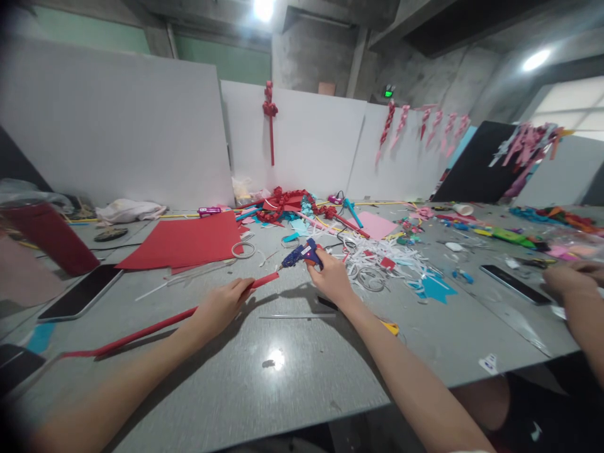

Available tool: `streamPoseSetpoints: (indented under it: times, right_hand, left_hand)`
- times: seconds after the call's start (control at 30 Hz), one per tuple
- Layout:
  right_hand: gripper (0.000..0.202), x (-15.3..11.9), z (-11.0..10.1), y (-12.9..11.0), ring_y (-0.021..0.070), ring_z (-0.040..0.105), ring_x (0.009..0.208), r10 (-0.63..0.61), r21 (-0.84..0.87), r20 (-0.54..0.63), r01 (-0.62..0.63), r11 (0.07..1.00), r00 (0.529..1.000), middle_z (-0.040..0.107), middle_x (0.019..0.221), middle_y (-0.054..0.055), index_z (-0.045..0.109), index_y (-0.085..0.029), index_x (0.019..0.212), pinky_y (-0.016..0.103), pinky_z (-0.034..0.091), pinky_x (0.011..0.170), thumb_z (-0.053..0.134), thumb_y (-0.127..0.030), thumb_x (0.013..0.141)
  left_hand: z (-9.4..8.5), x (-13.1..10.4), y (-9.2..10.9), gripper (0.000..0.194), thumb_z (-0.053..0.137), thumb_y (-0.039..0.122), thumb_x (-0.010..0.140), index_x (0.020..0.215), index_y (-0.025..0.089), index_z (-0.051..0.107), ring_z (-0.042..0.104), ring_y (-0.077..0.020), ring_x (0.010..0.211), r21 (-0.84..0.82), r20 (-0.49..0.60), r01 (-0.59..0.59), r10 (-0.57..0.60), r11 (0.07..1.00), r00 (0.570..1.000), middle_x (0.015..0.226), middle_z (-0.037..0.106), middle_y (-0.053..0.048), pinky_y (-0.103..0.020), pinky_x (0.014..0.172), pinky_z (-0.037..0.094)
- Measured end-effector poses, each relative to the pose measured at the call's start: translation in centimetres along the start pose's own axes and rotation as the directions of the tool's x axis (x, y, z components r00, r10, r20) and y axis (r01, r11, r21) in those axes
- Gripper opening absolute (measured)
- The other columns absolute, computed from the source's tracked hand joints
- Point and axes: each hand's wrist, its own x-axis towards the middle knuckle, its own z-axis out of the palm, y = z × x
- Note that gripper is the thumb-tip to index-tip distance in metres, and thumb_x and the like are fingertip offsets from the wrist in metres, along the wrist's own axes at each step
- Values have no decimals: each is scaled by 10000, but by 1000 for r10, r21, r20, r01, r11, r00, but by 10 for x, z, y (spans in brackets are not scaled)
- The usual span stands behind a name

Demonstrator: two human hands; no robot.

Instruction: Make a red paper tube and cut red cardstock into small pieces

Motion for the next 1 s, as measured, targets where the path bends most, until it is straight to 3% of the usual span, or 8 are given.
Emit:
streamPoseSetpoints:
  times: [0.17,0.43,0.7,1.0]
  right_hand:
    - [290,-1,2,2,290,721,917,-7,5,-7,7,1000,1000,767,1075,135,673,-195,1154,359,513,821,609,-364,928]
    - [251,-1,0,0,268,711,821,-5,9,8,5,1000,1000,764,954,112,686,-177,1100,336,495,750,613,-333,917]
    - [283,-2,4,5,288,732,936,-19,20,-11,19,1000,1000,775,1085,126,681,-201,1158,360,527,832,618,-338,919]
    - [287,-2,0,1,281,725,899,-17,25,14,16,1000,1000,774,1065,129,683,-193,1158,358,526,820,602,-339,924]
  left_hand:
    - [-1,-1,2,372,355,337,1108,1348,177,589,728,-248,916,-19,-14,-7,6,1000,1000,1122,720,-143,-351,790,535]
    - [-2,-1,3,391,318,361,1117,1348,181,578,729,-246,911,18,13,3,-3,1000,1000,1122,717,-133,-340,769,520]
    - [-2,-1,2,379,315,340,1118,1321,179,592,725,-249,923,-9,-13,-8,8,1000,1000,1117,717,-133,-346,777,522]
    - [-5,-1,2,367,330,316,1111,1341,185,584,719,-243,905,-12,-22,27,-27,1000,999,1132,717,-136,-345,782,517]
